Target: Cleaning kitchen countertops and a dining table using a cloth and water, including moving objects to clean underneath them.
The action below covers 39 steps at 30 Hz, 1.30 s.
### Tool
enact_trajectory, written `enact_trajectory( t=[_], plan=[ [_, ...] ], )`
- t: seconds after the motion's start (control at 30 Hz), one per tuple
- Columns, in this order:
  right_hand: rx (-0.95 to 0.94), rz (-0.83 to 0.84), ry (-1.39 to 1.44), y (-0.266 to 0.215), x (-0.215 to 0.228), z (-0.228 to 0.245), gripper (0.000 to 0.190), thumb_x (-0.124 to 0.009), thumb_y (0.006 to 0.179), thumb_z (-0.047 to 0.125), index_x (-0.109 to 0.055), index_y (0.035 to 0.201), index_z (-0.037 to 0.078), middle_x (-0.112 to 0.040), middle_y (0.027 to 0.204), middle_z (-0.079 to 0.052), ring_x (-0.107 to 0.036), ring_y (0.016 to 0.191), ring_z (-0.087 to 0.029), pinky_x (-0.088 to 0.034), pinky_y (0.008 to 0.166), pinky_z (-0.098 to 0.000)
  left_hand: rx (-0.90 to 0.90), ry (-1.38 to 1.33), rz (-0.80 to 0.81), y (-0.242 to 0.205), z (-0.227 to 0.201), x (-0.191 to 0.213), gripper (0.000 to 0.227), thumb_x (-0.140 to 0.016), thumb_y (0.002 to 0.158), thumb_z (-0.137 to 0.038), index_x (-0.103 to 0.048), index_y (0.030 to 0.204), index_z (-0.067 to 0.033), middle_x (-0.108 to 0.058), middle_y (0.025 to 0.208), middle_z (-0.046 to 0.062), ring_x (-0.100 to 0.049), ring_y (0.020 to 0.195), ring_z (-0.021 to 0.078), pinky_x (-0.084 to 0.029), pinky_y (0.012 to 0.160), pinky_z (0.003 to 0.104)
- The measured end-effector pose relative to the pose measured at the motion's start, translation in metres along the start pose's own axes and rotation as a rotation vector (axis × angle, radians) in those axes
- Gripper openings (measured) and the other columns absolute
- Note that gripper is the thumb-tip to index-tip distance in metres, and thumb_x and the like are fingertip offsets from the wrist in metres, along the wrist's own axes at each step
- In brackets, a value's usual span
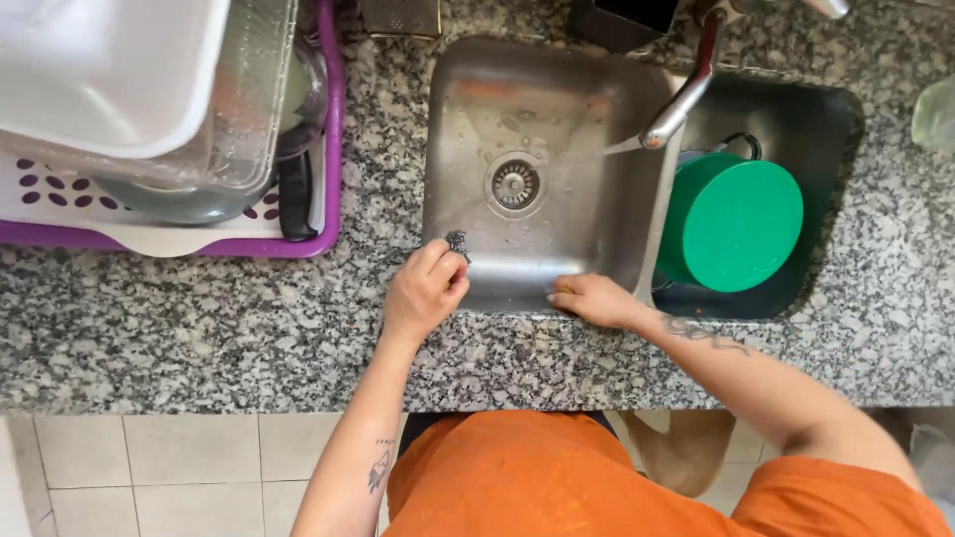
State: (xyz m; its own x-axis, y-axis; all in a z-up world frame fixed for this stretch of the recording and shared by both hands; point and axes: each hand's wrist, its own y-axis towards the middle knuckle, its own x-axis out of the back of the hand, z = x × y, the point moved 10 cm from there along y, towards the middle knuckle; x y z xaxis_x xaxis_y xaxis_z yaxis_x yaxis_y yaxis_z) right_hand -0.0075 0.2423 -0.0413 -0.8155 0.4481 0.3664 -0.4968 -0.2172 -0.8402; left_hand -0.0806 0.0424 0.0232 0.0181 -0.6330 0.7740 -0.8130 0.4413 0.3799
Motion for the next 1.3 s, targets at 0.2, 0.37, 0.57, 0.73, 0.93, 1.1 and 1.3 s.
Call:
enact_trajectory(
  t=[0.2,0.37,0.57,0.73,0.93,1.1,1.3],
  plan=[
    [0.225,0.159,0.815,0.096,-0.062,0.086,0.038,-0.048,0.084,0.031,-0.055,0.114,0.009,-0.056,0.114,-0.006,-0.046,0.114,-0.024,-0.032,0.103,-0.039,0.019,-0.039,0.027,-0.003,0.003,-0.009,0.019,-0.066,0.069,-0.012,-0.051,0.078,-0.0208,-0.053,0.09,-0.001,-0.062,0.072,0.0194,-0.055,0.062,0.028],
    [0.658,-0.559,-0.567,0.092,-0.008,0.081,0.023,-0.046,0.09,0.033,-0.055,0.111,0.027,-0.052,0.106,-0.005,-0.054,0.094,-0.028,-0.046,0.077,-0.044,0.017,-0.018,0.029,0.001,0.001,-0.005,0.02,-0.066,0.067,-0.01,-0.051,0.076,-0.0202,-0.054,0.088,0.001,-0.062,0.071,0.0213,-0.055,0.062,0.03],
    [0.323,-0.904,-0.543,0.133,0.084,-0.082,0.028,-0.047,0.089,0.018,-0.055,0.116,0.016,-0.052,0.101,-0.011,-0.054,0.094,-0.033,-0.045,0.078,-0.043,0.014,0.019,-0.015,0.001,0.001,-0.002,0.018,-0.065,0.069,-0.014,-0.051,0.076,-0.0212,-0.053,0.087,-0.002,-0.062,0.071,0.017,-0.054,0.065,0.026],
    [-0.015,-1.239,-0.223,0.132,0.158,-0.055,0.057,-0.065,0.091,0.029,-0.037,0.136,0.008,-0.039,0.124,-0.023,-0.043,0.11,-0.043,-0.042,0.087,-0.0556,0.03,-0.024,0.005,-0.001,0.002,-0.003,0.017,-0.066,0.069,-0.013,-0.054,0.078,-0.0197,-0.055,0.088,0.001,-0.062,0.072,0.0202,-0.055,0.063,0.028],
    [0.305,-1.213,-0.273,0.222,0.065,0.041,0.053,-0.06,0.09,0.035,-0.044,0.135,0.011,-0.044,0.128,-0.019,-0.04,0.12,-0.04,-0.035,0.099,-0.0515,0.013,-0.022,0.018,0.003,0.0,-0.002,0.017,-0.067,0.071,-0.013,-0.053,0.079,-0.0194,-0.055,0.088,0.001,-0.062,0.071,0.0208,-0.055,0.061,0.028],
    [0.848,-0.989,-0.63,0.133,-0.018,0.057,0.059,-0.067,0.073,0.03,-0.048,0.125,0.011,-0.043,0.125,-0.016,-0.04,0.116,-0.039,-0.036,0.094,-0.0545,-0.013,0.022,-0.007,0.008,0.001,0.008,0.017,-0.066,0.072,-0.015,-0.052,0.08,-0.0198,-0.053,0.088,-0.001,-0.061,0.072,0.0183,-0.054,0.061,0.027],
    [0.053,-0.726,-0.642,0.132,0.09,-0.069,0.023,-0.056,0.089,0.03,-0.059,0.112,0.033,-0.042,0.127,-0.012,-0.043,0.113,-0.043,-0.036,0.081,-0.0721,0.001,-0.016,-0.037,0.009,0.001,0.009,0.015,-0.066,0.072,-0.014,-0.053,0.079,-0.0187,-0.053,0.086,0.0,-0.06,0.066,0.0187,-0.054,0.058,0.026]
  ],
)
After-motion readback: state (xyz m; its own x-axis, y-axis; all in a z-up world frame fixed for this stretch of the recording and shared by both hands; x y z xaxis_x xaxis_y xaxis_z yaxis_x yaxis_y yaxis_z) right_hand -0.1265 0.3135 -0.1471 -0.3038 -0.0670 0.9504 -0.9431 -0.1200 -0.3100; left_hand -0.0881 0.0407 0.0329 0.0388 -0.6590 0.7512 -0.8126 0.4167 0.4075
